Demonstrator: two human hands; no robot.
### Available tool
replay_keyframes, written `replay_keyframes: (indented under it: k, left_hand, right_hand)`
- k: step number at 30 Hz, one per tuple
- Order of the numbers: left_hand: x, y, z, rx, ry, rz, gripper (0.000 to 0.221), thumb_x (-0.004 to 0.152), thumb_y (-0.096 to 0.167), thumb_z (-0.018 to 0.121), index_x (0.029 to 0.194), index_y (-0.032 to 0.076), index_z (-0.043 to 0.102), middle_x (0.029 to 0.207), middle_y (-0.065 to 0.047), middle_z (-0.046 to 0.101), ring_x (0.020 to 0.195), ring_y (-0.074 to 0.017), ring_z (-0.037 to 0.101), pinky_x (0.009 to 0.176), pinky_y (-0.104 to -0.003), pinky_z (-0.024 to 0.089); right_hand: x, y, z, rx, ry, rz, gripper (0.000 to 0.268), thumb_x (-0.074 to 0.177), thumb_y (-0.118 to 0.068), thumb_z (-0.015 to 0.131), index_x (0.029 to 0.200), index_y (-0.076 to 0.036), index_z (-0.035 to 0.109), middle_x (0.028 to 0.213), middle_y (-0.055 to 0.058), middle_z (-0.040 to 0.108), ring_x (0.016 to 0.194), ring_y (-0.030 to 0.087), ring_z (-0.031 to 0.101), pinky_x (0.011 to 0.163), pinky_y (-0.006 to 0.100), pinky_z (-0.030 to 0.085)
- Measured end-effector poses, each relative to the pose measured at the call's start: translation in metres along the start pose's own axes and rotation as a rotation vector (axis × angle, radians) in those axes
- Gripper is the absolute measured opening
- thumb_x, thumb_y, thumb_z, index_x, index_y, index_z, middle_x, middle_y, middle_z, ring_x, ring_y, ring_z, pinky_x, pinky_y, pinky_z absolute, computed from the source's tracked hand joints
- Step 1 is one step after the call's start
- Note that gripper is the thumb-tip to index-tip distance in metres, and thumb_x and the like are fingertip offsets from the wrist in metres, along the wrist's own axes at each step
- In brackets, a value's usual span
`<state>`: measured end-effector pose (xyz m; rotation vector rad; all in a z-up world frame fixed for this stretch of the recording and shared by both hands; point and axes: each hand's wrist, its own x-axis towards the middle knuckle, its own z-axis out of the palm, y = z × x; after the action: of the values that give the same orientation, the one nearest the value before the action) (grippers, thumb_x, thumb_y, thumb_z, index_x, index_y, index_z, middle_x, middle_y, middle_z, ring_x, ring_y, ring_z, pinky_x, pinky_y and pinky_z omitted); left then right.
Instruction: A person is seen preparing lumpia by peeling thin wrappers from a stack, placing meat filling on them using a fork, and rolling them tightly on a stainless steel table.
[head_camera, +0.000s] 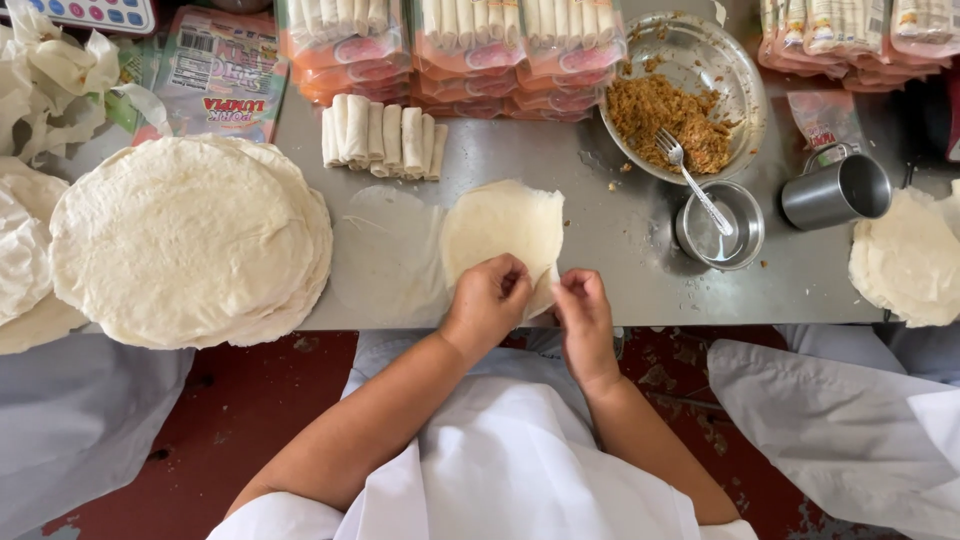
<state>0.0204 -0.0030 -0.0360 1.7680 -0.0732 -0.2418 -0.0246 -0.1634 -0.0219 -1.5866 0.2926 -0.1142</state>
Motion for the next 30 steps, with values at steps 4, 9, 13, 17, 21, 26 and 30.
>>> replay_keyframes:
  k: [4,9,13,17,21,26,30]
  left_hand:
    - [-0.008,0.003,0.007,0.162,0.015,0.287,0.025,0.097,0.019,0.068,0.113,0.001,0.061,0.086,-0.020,0.067,0.079,-0.0357,0.072,0.068,-0.044,0.061]
    - [0.005,-0.045,-0.005,1.337,-0.147,0.751,0.072,0.079,0.040,0.086,0.139,0.011,0.061,0.119,-0.008,0.068,0.115,-0.0220,0.064,0.110,-0.032,0.051]
    - [0.021,-0.020,-0.032,1.208,-0.052,0.684,0.048,0.093,0.024,0.075,0.136,0.005,0.065,0.107,-0.009,0.071,0.106,-0.0218,0.069,0.102,-0.029,0.053]
    - [0.023,-0.018,-0.019,1.134,-0.118,0.771,0.021,0.083,0.016,0.069,0.103,0.012,0.074,0.092,-0.005,0.067,0.083,-0.0244,0.068,0.076,-0.031,0.056]
    - [0.037,-0.050,-0.017,1.421,-0.109,0.745,0.012,0.085,0.022,0.071,0.089,0.019,0.081,0.094,0.002,0.074,0.091,-0.0221,0.068,0.073,-0.036,0.053]
    - [0.014,-0.002,-0.014,1.086,0.051,0.694,0.018,0.084,0.013,0.072,0.100,0.016,0.080,0.084,-0.002,0.069,0.080,-0.0212,0.067,0.067,-0.030,0.055]
    - [-0.005,0.014,0.005,0.911,0.067,0.801,0.014,0.086,0.014,0.079,0.100,0.011,0.079,0.084,-0.007,0.065,0.080,-0.0238,0.068,0.073,-0.029,0.057]
  right_hand:
    - [0.001,-0.004,0.012,0.001,-0.141,-0.086,0.028,0.102,0.000,0.060,0.129,-0.004,0.055,0.093,0.007,0.066,0.082,0.012,0.060,0.076,0.029,0.053]
    - [-0.002,-0.014,-0.005,-0.433,-0.053,-0.276,0.022,0.099,0.001,0.067,0.119,-0.007,0.073,0.092,0.009,0.077,0.082,0.015,0.071,0.075,0.033,0.058]
    - [0.011,-0.003,-0.027,-0.583,-0.047,-0.381,0.040,0.095,0.008,0.060,0.126,-0.010,0.077,0.083,0.009,0.069,0.076,0.016,0.065,0.073,0.033,0.056]
    - [0.000,-0.002,-0.022,-0.657,-0.224,-0.468,0.045,0.093,0.004,0.056,0.131,-0.010,0.075,0.082,0.012,0.066,0.075,0.029,0.069,0.067,0.041,0.057]
    - [-0.008,-0.038,-0.017,-0.592,-0.249,-0.373,0.047,0.092,0.001,0.053,0.132,-0.012,0.074,0.107,0.013,0.077,0.103,0.034,0.075,0.088,0.048,0.059]
    - [0.004,-0.041,-0.022,-0.836,-0.305,-0.215,0.056,0.091,-0.009,0.060,0.147,-0.012,0.055,0.105,0.027,0.069,0.106,0.048,0.067,0.092,0.059,0.055]
    - [0.016,-0.024,-0.012,-0.762,-0.196,-0.308,0.042,0.103,-0.010,0.055,0.144,-0.001,0.061,0.114,0.032,0.070,0.110,0.052,0.066,0.087,0.058,0.058]
